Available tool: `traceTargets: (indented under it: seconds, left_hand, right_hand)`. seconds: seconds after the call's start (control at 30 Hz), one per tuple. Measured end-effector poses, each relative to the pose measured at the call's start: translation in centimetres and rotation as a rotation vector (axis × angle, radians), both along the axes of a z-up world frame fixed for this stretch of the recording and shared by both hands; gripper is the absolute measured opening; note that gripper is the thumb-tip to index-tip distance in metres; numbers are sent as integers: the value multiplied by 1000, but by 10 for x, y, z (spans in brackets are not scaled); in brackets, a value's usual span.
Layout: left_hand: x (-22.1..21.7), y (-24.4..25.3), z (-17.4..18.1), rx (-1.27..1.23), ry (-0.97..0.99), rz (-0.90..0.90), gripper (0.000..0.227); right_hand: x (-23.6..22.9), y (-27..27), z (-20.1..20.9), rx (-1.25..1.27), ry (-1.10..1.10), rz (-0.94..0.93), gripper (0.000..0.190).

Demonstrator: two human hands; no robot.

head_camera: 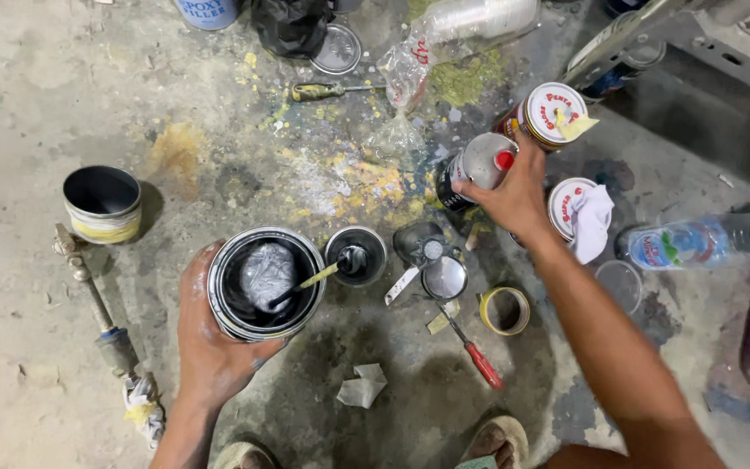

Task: The person pours a liquid from a bottle into a paint can and stirs the contents with a stick. They then pour the mixed paint into a smaller container and continue stirring before transferring it into a plastic bottle.

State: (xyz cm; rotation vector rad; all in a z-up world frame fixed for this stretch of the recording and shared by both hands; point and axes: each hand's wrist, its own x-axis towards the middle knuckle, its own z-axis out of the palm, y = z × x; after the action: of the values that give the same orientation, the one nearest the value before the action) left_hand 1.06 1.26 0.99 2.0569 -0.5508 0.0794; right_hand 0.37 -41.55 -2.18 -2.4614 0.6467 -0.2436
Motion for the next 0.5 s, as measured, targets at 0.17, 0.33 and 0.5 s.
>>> traceTargets:
  seconds: [0.17, 0.33, 0.5]
  left_hand:
    - [-4, -11, 15, -40, 65, 26, 102]
    - [-11, -14, 14, -171, 84, -8, 103]
    - [-7, -24, 51, -175, 101, -78, 86]
  right_hand:
    - [-19, -15, -76, 242, -421, -57, 128]
    - [-17, -25, -85, 447, -487, 71, 120]
    - [-10, 2, -29, 365, -505, 161, 100]
